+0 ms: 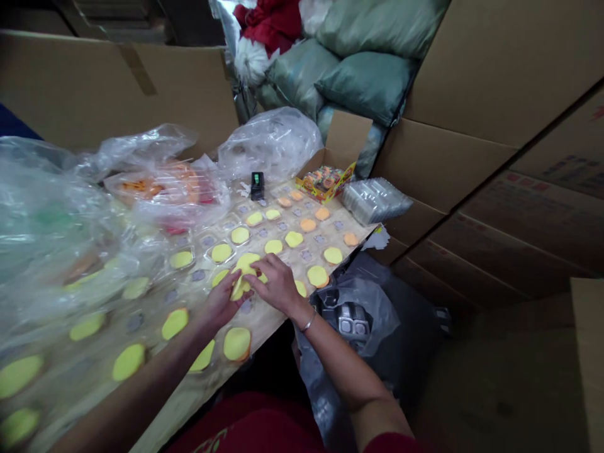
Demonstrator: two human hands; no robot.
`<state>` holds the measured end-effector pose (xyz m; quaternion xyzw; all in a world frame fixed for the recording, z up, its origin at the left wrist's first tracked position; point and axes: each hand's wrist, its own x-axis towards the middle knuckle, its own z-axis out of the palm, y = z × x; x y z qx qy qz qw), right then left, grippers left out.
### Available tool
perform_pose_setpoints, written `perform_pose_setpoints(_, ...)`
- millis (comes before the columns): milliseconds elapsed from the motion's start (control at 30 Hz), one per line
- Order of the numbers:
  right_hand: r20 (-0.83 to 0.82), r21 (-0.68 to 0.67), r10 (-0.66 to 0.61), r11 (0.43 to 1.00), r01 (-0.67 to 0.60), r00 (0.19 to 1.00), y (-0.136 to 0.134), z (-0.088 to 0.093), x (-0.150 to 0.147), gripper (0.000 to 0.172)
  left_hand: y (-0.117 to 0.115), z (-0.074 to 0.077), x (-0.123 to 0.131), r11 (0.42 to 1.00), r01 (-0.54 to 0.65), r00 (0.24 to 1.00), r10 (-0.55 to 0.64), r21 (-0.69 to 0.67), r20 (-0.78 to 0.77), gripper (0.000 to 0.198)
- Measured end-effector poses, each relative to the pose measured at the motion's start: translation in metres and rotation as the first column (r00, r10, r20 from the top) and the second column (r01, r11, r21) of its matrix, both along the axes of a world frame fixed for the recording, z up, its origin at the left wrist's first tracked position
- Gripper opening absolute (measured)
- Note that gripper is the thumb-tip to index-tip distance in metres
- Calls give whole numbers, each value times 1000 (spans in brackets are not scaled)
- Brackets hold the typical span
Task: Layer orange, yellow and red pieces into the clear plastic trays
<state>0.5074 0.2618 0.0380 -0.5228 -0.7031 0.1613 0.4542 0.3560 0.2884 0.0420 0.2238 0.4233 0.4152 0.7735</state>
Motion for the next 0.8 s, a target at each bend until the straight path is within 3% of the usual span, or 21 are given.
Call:
perform_pose_setpoints(100,-21,-145,-50,988,46,999,-5,0,-20,24,0,3,5,997,-82,997,82,-10,3,9)
perform_pose_setpoints(200,-78,-244,-100,967,78,992,-7,-3,-34,14,-1,1,13,989,-143,990,144,-34,9,3)
perform_pose_setpoints(300,-209,-275,-48,961,-12,977,-5,-5,-34,13,0,-1,16,983,-174,983,176,-52,47,4)
perform_pose_setpoints(400,-345,-280,63,945,-166,937,-2,-4,-26,25,3,2,16,983,-160,981,169,-90,93,13)
perform_pose_setpoints(500,-290,-233,139,949,-211,947,0,-3,-21,33,6,7,14,981,-116,984,134,-156,114,22)
perform_pose_setpoints(567,-291,-233,143,948,-215,946,1,-4,-22,31,7,9,16,979,-155,979,171,-134,109,19)
perform_pose_setpoints(700,-429,-316,8,936,-158,903,3,-12,-31,26,6,9,22,971,-237,967,238,-28,93,19)
perform_pose_setpoints(800,-485,-348,-90,932,-98,870,5,-19,-33,21,7,12,27,975,-217,972,220,-50,78,19)
